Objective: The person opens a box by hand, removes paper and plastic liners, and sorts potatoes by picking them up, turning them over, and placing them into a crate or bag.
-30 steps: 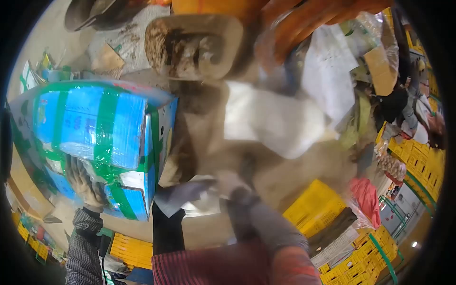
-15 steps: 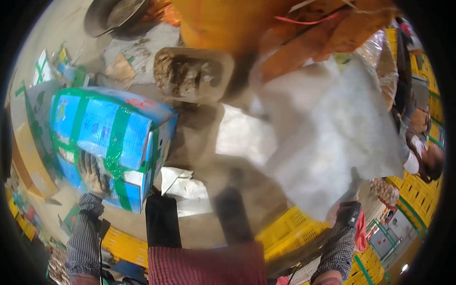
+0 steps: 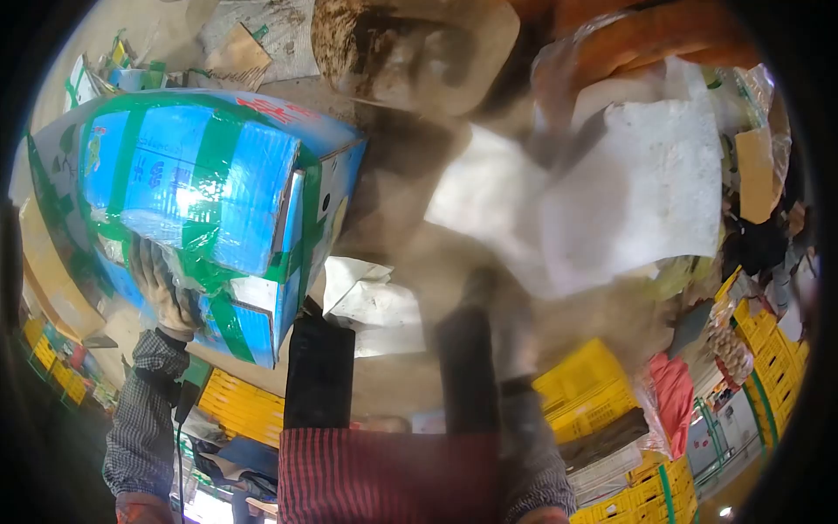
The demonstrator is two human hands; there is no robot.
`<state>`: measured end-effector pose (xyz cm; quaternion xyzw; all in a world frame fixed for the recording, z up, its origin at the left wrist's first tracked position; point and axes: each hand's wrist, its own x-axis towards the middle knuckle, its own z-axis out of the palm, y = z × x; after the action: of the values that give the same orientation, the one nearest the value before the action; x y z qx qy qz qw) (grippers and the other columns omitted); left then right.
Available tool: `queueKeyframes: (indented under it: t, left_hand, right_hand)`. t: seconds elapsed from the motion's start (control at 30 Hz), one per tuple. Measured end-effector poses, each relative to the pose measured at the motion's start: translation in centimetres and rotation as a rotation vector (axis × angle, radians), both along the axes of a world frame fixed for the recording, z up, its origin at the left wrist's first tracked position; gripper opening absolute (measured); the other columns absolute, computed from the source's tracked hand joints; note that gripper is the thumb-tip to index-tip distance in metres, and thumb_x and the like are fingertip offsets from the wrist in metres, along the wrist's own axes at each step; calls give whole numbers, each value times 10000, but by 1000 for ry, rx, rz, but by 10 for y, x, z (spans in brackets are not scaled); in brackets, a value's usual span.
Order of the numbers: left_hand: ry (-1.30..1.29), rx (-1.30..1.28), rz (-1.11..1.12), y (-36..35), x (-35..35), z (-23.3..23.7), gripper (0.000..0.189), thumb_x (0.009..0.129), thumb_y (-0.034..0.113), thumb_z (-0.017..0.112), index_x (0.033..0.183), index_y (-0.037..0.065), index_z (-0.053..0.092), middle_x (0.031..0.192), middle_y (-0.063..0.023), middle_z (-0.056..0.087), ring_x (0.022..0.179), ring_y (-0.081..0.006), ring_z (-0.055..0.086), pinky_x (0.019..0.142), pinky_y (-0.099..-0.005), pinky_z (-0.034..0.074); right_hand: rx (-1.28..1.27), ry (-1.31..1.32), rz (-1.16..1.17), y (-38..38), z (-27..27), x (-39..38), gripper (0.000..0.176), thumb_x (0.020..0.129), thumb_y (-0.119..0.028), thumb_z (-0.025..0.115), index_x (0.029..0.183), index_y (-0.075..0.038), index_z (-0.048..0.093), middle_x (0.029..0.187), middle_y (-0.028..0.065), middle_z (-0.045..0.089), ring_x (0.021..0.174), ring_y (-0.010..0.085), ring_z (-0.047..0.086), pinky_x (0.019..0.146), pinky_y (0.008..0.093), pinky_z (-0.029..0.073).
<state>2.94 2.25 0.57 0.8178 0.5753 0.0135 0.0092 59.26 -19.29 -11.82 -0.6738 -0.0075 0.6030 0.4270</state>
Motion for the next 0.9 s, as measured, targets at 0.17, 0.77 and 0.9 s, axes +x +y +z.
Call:
queueKeyframes:
  t: [0.17,0.77,0.9]
  left_hand:
    - [14,9,-22,-6,-12,-5,773,914,496,345,1479,-32,324,1491,-282,363,1373,-516,328,1103,-630,241]
    - [-160,-95,75,7,14,35,668,821,417,566,1361,38,463,1417,-200,440,1321,-427,402,1116,-587,289]
    - [-236,-80,98,5,11,35,637,815,386,597,1342,50,474,1407,-168,456,1320,-389,415,1118,-553,312]
  right_hand:
    - [177,-888,1500,41,-103,-201,746,784,-285,766,1422,-59,453,1345,235,527,1204,366,547,970,454,468]
    - [363,193,70,139,188,216,127,970,-170,569,1051,-102,638,686,-27,543,727,80,580,762,251,525]
    - [172,-220,189,134,184,117,145,974,-192,534,977,-102,649,840,32,630,866,166,624,813,329,502]
